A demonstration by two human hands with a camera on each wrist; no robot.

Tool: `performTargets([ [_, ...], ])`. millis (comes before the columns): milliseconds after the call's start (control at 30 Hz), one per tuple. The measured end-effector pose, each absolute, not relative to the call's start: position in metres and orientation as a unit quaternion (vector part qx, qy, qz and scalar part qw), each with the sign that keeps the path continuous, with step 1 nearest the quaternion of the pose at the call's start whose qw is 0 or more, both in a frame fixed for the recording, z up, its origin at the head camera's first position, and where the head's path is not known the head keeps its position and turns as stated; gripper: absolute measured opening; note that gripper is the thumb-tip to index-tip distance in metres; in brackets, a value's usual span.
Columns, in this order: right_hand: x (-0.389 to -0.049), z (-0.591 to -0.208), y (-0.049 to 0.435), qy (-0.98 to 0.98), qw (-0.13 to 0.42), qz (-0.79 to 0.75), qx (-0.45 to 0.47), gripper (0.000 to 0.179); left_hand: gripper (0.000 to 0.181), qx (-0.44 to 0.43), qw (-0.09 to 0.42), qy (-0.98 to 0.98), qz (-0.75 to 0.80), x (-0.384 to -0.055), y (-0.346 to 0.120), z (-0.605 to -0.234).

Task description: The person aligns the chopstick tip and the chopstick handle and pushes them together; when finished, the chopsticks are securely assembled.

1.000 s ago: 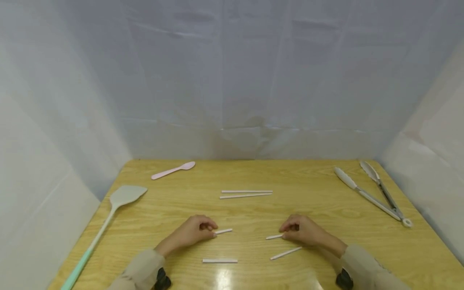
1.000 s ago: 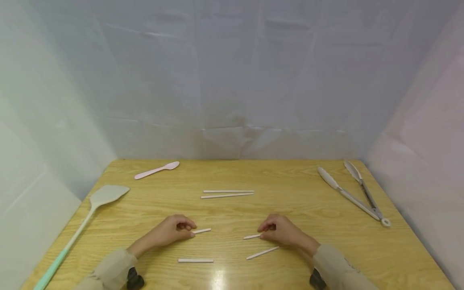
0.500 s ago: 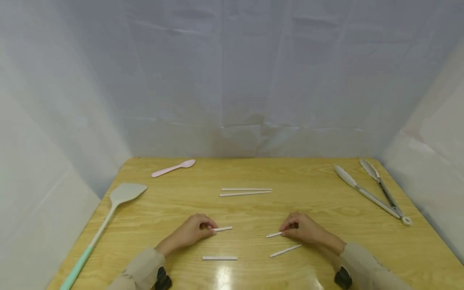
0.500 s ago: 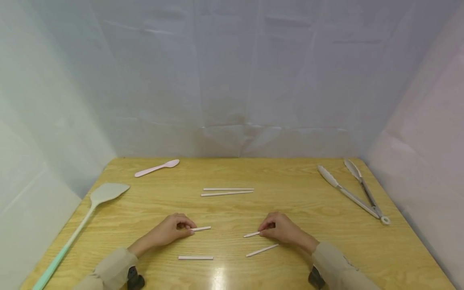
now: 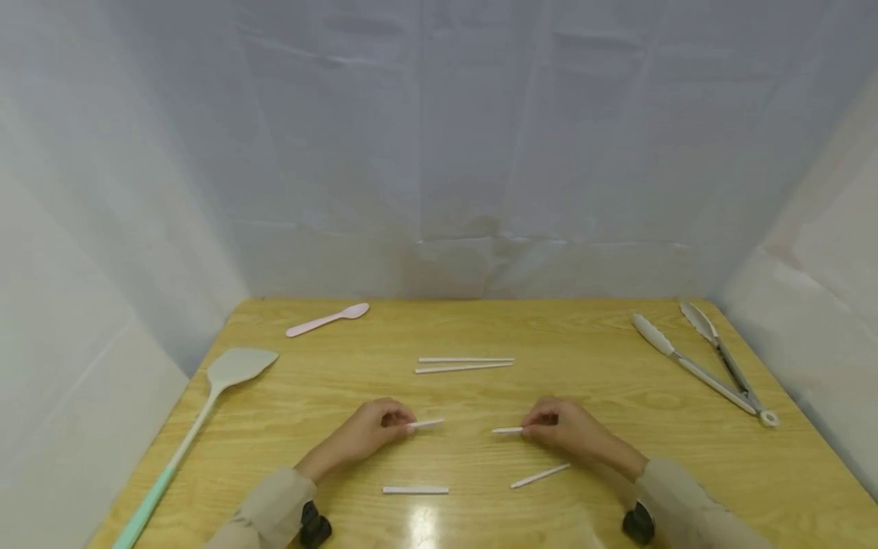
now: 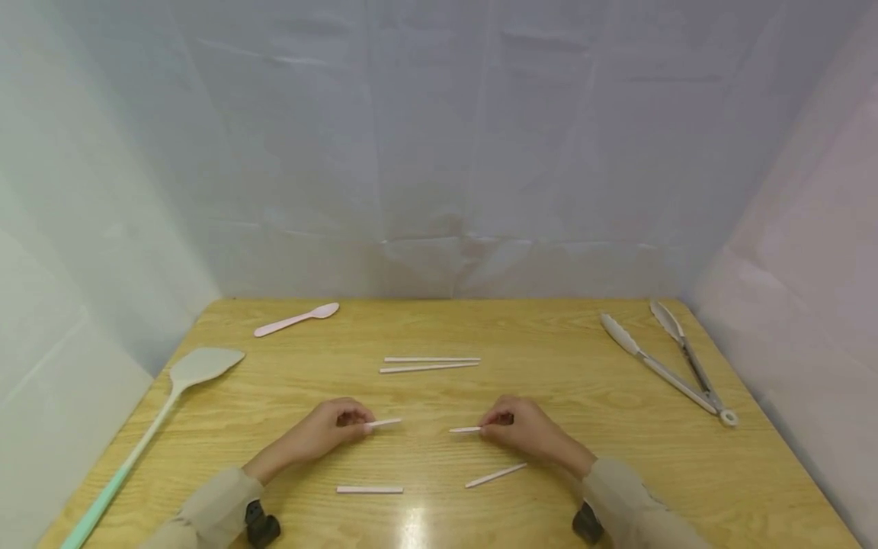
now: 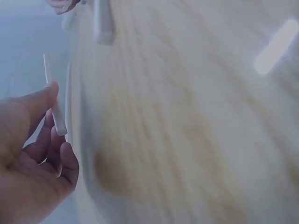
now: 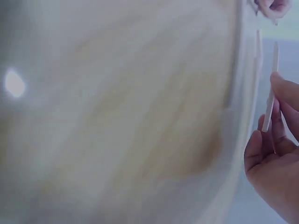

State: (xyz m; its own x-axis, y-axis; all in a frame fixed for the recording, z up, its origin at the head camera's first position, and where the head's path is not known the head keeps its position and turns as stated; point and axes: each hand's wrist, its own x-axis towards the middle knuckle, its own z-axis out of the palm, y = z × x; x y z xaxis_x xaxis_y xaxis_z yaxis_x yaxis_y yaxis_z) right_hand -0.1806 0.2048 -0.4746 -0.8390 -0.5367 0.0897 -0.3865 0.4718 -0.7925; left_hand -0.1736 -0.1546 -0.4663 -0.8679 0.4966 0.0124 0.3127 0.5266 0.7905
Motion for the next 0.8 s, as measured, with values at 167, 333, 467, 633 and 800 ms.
performTargets([
  [167, -0.184, -0.463, 0.190, 0.859, 0.039, -0.435, -0.267, 0.009, 0.015, 0.229, 0.113, 0.857, 0.448, -0.176, -0.147, -0.459],
  [333, -0.183, -0.451, 0.175, 0.850, -0.008, -0.454, -0.266, 0.007, 0.015, 0.221, 0.110, 0.847, 0.472, -0.176, -0.137, -0.450],
  [467, -0.180, -0.446, 0.167, 0.841, -0.028, -0.469, -0.267, 0.008, 0.016, 0.213, 0.100, 0.847, 0.477, -0.176, -0.131, -0.446],
  [633, -0.181, -0.444, 0.162, 0.831, -0.024, -0.479, -0.282, 0.009, 0.017, 0.207, 0.095, 0.849, 0.477, -0.176, -0.128, -0.444],
  [800, -0.180, -0.443, 0.160, 0.830, -0.013, -0.479, -0.285, 0.009, 0.018, 0.210, 0.088, 0.847, 0.480, -0.175, -0.127, -0.442],
])
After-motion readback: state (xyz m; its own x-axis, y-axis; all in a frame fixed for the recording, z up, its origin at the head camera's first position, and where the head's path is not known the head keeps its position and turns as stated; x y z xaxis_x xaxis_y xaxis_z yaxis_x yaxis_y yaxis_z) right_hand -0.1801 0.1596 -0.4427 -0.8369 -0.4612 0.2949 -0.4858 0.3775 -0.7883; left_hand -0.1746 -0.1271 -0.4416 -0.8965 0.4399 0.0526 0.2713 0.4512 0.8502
